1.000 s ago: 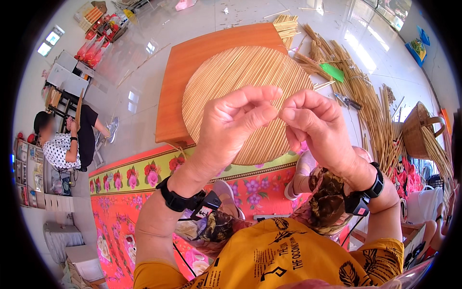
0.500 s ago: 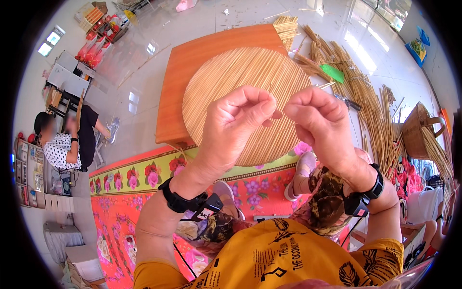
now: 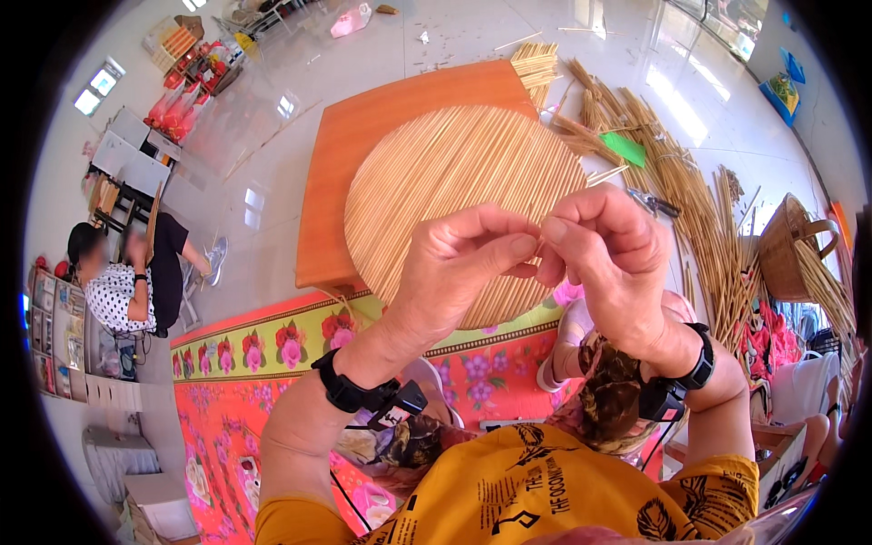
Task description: The person uses a needle and thread to sew the outer edge of a circular bamboo object. They rotate the object to continue stitching along the perimeter and later pick up a small bundle of thread.
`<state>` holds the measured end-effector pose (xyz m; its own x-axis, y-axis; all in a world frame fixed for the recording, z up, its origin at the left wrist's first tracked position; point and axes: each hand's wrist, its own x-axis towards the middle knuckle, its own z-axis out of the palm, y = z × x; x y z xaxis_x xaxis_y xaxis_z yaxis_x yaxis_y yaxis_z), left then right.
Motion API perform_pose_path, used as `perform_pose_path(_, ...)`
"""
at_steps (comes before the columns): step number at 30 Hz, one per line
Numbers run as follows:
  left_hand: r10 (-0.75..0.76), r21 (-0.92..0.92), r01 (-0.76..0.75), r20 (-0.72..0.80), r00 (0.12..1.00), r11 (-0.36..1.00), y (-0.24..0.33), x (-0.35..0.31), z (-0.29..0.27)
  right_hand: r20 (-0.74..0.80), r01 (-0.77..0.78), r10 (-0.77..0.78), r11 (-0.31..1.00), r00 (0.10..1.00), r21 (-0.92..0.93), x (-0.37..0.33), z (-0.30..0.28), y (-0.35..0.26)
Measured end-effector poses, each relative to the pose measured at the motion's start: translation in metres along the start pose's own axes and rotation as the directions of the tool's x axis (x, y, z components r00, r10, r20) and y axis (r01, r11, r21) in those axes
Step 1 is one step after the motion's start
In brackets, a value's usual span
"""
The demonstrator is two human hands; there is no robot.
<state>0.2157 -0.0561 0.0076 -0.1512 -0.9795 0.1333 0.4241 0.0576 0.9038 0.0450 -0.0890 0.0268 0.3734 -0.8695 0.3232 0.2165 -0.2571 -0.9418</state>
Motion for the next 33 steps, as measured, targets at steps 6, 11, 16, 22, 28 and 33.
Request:
perform_pose_path(6, -0.01, 0.005, 0.01, 0.0, 1.0, 1.0, 0.0018, -0.0001, 0.0009, -0.009, 0.013, -0.013, 0.999, 1.0, -0.046, -0.0003, 0.0, 0.0021)
perform_pose_path(11, -0.003, 0.068, 0.004, -0.008, 1.0, 0.998, 0.0003, 0.0002, 0.0003, -0.013, 0.015, -0.016, 0.999, 1.0, -0.043, -0.0006, -0.0003, 0.0025)
perform_pose_path(16, 0.015, 0.07, -0.015, 0.005, 1.0, 0.997, 0.0024, -0.0012, 0.0017, -0.009, 0.022, -0.022, 0.999, 1.0, -0.045, -0.0002, 0.0011, 0.0011)
perform_pose_path(22, 0.01, 0.097, -0.01, 0.002, 1.0, 0.995, 0.0022, -0.0011, 0.0017, 0.003, 0.025, -0.025, 0.998, 1.0, -0.052, -0.0005, -0.0001, 0.0022)
perform_pose_path(28, 0.008, 0.126, -0.008, -0.002, 1.0, 0.992, 0.003, -0.0021, 0.0011, 0.009, 0.021, -0.021, 0.999, 1.0, -0.044, -0.001, 0.001, 0.0029)
perform_pose_path(33, 0.018, 0.131, -0.017, -0.005, 1.0, 0.991, 0.0031, -0.003, 0.0, 0.014, 0.027, -0.027, 0.998, 1.0, -0.048, -0.001, 0.0013, 0.0035)
